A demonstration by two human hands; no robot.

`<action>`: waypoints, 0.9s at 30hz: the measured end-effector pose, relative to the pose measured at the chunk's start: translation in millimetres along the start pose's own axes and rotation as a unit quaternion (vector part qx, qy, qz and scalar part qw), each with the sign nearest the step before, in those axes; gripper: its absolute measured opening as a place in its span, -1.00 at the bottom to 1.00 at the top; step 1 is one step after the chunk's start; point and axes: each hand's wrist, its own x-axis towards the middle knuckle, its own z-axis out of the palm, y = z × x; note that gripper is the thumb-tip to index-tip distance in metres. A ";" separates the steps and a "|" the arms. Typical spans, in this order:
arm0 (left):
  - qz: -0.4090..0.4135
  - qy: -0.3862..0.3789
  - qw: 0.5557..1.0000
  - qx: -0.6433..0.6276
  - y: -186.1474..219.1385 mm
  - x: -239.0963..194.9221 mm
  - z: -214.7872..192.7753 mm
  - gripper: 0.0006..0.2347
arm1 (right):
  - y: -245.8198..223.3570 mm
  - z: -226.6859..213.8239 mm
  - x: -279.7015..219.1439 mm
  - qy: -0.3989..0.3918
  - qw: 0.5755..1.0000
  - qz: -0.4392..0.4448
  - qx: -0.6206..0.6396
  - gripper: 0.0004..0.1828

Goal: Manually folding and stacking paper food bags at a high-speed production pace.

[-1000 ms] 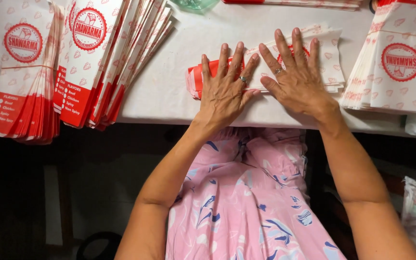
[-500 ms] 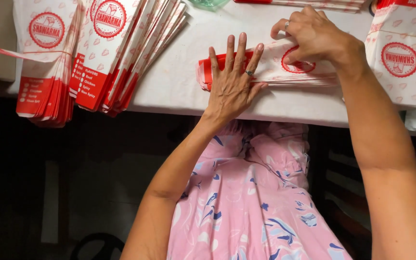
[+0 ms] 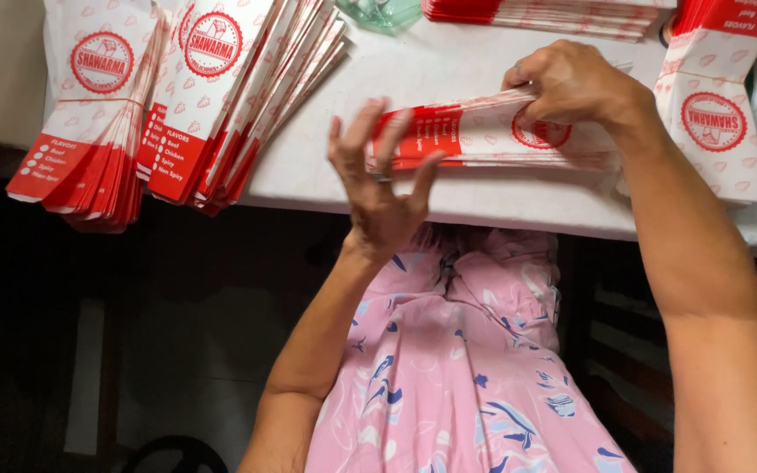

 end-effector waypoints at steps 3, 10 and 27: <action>-0.049 0.101 0.993 -0.030 15.9 36.2 -43.2 -0.31 | -1.9 -23.4 -41.3 0.155 0.949 -0.170 0.214 -0.53; -0.095 -0.012 0.947 -0.308 53.6 83.6 -5.5 -0.26 | -19.1 14.5 -57.9 0.413 0.749 -0.198 0.479 -0.58; -0.047 -0.106 0.929 -0.351 10.2 68.7 74.2 -0.14 | -41.3 81.1 -37.8 0.416 0.755 -0.202 0.465 0.02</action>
